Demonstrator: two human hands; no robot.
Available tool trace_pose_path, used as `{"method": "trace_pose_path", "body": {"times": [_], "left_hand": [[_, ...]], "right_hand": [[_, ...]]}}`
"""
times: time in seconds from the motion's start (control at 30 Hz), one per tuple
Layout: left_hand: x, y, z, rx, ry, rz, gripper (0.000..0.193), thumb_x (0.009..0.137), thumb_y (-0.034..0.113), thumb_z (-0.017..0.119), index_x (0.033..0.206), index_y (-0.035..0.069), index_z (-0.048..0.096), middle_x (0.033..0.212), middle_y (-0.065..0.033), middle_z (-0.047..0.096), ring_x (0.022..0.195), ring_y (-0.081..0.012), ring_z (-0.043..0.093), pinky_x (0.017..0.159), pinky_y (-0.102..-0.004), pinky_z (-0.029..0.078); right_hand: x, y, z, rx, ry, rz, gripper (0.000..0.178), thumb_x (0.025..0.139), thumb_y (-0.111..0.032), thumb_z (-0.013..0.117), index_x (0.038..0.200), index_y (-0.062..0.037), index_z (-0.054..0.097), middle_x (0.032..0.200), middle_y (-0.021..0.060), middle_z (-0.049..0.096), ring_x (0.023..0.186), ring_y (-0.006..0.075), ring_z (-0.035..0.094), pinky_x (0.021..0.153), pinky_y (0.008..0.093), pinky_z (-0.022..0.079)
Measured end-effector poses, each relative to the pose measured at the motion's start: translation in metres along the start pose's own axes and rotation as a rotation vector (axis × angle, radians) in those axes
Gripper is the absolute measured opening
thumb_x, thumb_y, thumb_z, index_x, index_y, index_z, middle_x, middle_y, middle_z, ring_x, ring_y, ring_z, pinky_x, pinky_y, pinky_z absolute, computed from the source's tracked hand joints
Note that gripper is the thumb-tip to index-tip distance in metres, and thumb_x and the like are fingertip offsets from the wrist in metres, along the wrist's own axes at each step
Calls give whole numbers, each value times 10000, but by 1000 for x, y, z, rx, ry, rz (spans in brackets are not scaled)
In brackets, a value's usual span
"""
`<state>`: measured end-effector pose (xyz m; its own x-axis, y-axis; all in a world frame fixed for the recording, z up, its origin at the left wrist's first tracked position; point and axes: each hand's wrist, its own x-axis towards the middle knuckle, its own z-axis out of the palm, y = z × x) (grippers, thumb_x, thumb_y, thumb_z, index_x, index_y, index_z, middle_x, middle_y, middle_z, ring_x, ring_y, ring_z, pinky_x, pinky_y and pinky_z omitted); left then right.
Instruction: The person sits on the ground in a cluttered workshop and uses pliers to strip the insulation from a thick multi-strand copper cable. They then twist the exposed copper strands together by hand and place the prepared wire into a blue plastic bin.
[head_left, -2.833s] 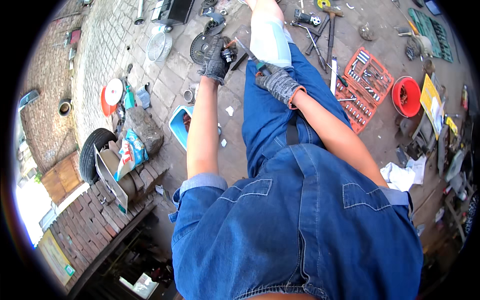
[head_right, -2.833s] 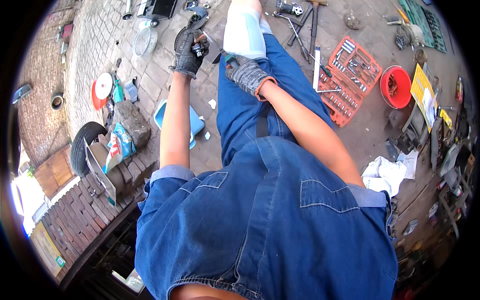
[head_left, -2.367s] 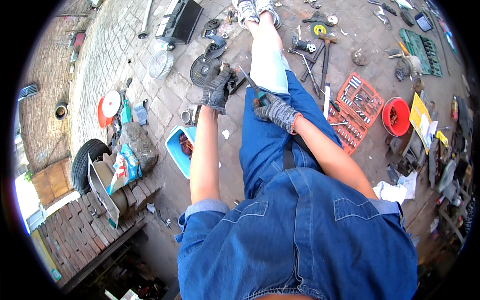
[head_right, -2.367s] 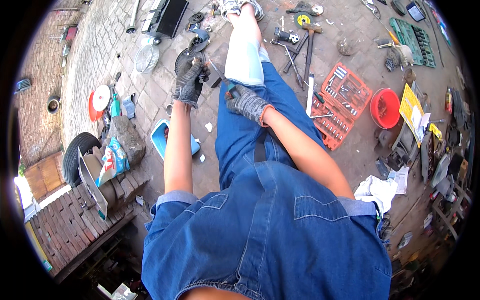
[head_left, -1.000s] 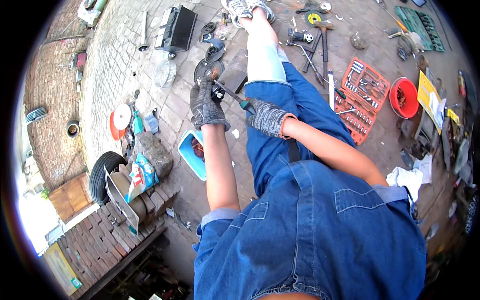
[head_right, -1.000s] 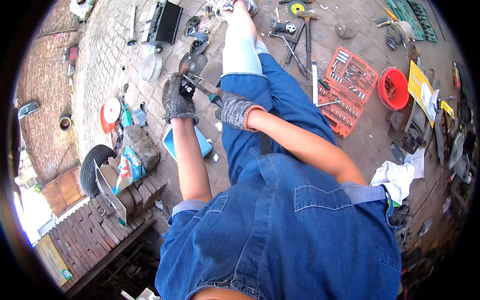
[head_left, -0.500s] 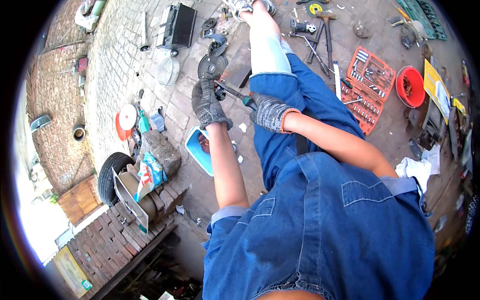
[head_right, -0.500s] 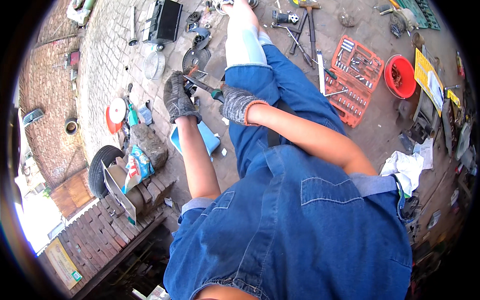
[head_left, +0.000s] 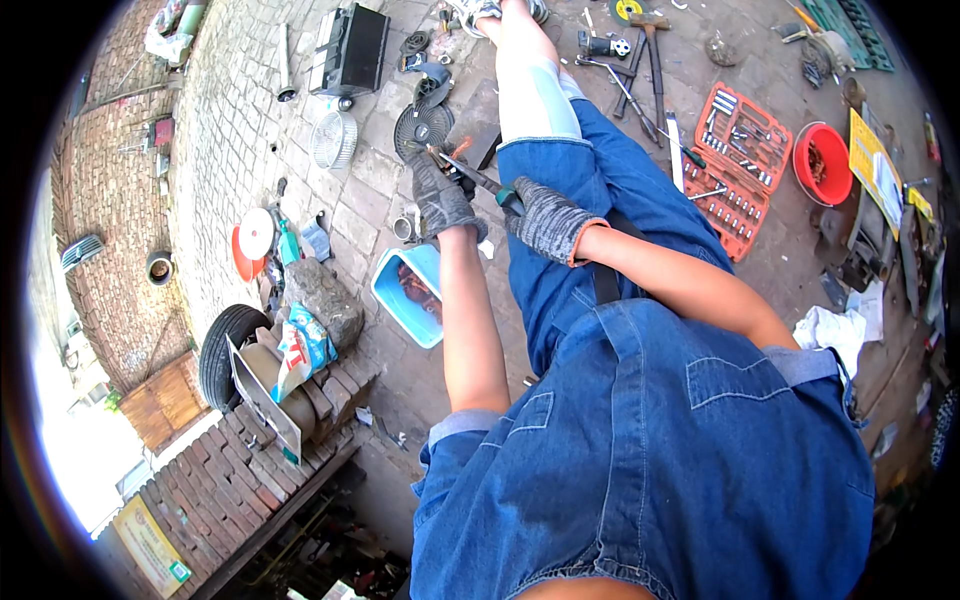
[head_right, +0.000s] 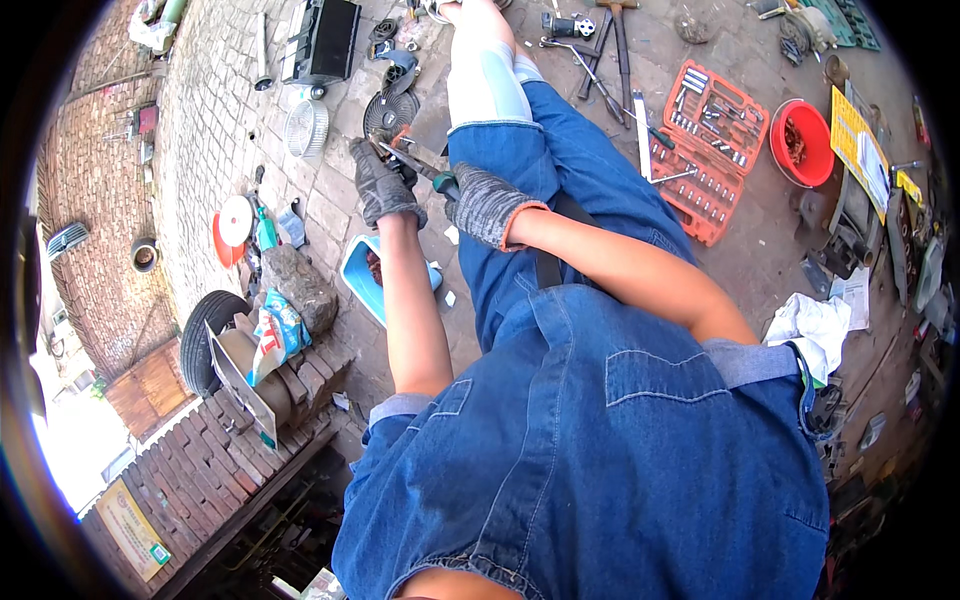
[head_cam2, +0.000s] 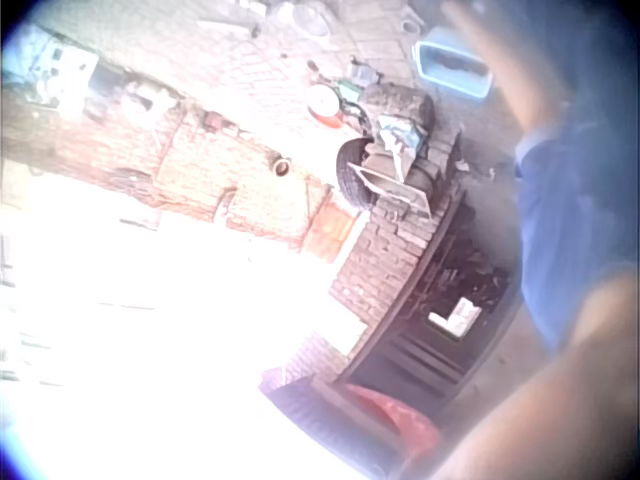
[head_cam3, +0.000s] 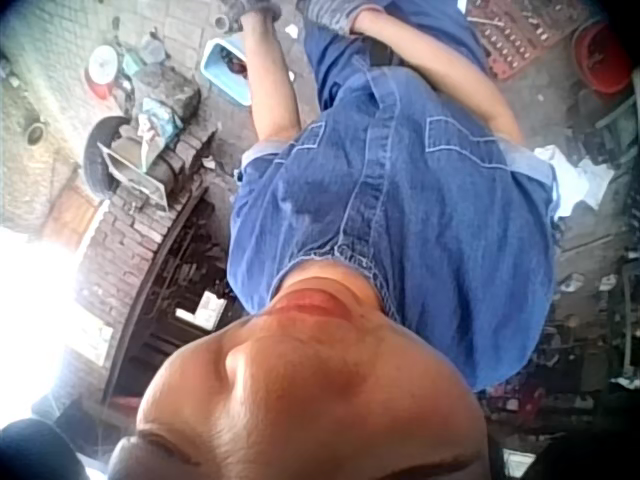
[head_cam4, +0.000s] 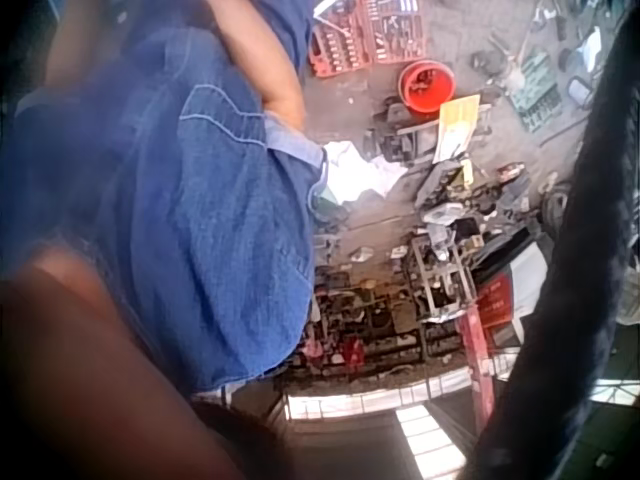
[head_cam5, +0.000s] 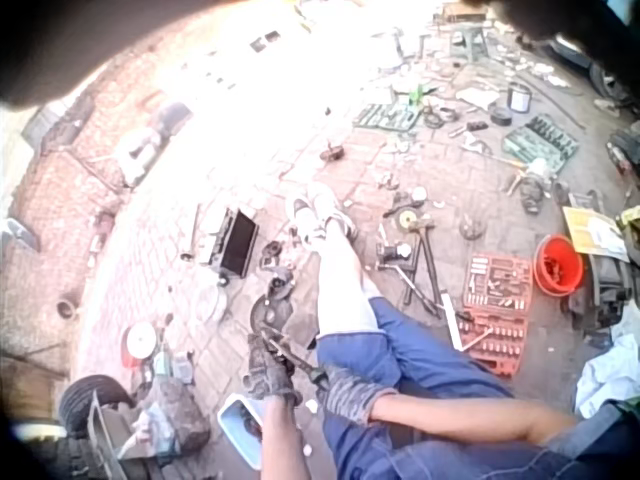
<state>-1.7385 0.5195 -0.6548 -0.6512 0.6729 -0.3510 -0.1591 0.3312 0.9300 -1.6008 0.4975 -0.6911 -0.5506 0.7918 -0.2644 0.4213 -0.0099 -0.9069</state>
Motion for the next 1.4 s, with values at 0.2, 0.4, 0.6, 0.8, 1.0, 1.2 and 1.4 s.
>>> {"method": "trace_pose_path", "body": {"times": [0.2, 0.4, 0.6, 0.8, 1.0, 1.2, 1.4], "left_hand": [[40, -51, -16, 785, 85, 769, 392, 915, 343, 345, 838, 14, 544, 758, -183, 580, 680, -386, 546, 635, -458, 428], [38, -33, -30, 1013, -8, 828, 349, 922, 315, 339, 949, 35, 545, 769, -185, 588, 734, -375, 569, 640, -434, 432], [44, -40, -43, 741, -172, 662, 349, 925, 349, 370, 924, 40, 532, 741, -103, 581, 658, -258, 560, 603, -379, 434], [39, -42, -28, -206, -228, 1, 451, 907, 498, 333, 935, 100, 542, 816, -34, 587, 668, -171, 549, 548, -291, 455], [45, -18, -26, -194, -174, -464, 551, 836, 616, 355, 895, 103, 547, 695, -62, 581, 525, -177, 520, 409, -269, 398], [75, -35, -24, 64, -54, -347, 637, 833, 626, 336, 928, 33, 547, 791, -87, 603, 639, -206, 557, 509, -308, 459], [84, -61, -10, 555, -47, 266, 680, 736, 427, 633, 1203, -7, 395, 941, -157, 605, 789, -294, 595, 681, -379, 470]], "right_hand": [[16, 24, 17, 140, -126, 30, 283, 762, -207, 582, 945, 4, 536, 758, 199, 580, 729, 344, 575, 678, 388, 460], [18, 28, 7, 223, -262, 87, 284, 778, -255, 585, 909, -3, 571, 724, 164, 597, 688, 292, 587, 643, 367, 470], [22, 31, 13, 215, -326, 96, 297, 764, -266, 602, 898, -3, 568, 724, 176, 593, 697, 301, 586, 658, 370, 471], [16, 32, 24, 139, -90, -11, 273, 774, -236, 568, 915, -2, 571, 757, 211, 600, 726, 346, 596, 666, 389, 478], [15, 28, 15, 217, -159, 60, 309, 773, -255, 563, 938, 7, 572, 792, 224, 605, 764, 339, 600, 691, 387, 477], [10, 17, 14, 151, -138, 97, 245, 787, -206, 537, 932, -10, 555, 810, 205, 588, 764, 343, 582, 689, 389, 464], [32, 53, 30, -549, -192, -459, 164, 754, -134, 505, 810, -36, 624, 673, 164, 615, 623, 320, 602, 563, 442, 471]]}}
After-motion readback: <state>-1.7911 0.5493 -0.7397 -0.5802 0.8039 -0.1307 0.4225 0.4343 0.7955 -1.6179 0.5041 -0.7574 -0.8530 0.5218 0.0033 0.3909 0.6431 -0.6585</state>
